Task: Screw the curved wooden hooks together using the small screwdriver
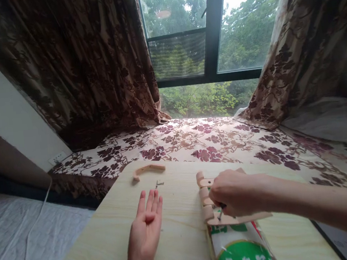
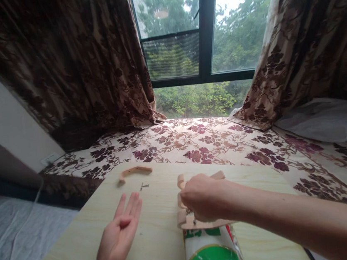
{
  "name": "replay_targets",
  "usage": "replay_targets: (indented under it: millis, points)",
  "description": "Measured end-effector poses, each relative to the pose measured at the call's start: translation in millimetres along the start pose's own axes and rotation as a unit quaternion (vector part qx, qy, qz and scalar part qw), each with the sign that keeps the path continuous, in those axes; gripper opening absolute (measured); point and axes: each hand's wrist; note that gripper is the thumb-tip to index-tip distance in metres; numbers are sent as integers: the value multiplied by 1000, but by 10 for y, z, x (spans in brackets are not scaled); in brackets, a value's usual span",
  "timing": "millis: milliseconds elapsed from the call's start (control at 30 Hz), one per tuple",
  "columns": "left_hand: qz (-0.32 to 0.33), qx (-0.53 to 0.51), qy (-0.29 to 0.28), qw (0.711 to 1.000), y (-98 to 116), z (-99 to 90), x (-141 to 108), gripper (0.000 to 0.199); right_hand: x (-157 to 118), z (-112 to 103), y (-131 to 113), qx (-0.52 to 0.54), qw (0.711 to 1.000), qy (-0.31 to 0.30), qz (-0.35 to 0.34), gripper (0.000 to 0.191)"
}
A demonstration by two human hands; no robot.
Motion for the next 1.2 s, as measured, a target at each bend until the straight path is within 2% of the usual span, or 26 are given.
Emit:
replay_targets:
  millis: [133, 733, 833, 1000, 1200]
  points:
    - [-21, -17, 39, 999, -3, -124, 106, 86, -11, 19, -12, -21, 999, -21, 30, 18]
    - [-9, -36, 21, 999, -8, -139, 127, 85, -19, 28, -7, -27, 999, -17, 34, 19]
    - [-8, -40, 10, 999, -16, -156, 124, 77, -23, 23, -6, -26, 999, -14, 32, 20]
    - [-17, -49, -17, 998, -30, -159, 121, 47, -31, 18, -14, -27, 999, -15, 34, 20]
    - [-15, -42, -41, 998, -38, -143, 134, 42, -21, 18, -9, -30, 999, -14, 33, 19]
Point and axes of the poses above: each hand's wrist, its own x-axis towards the middle knuckle, its own z-axis out of the palm, y = z × x, and after that the axes turned 10 degrees about -y, right-handed
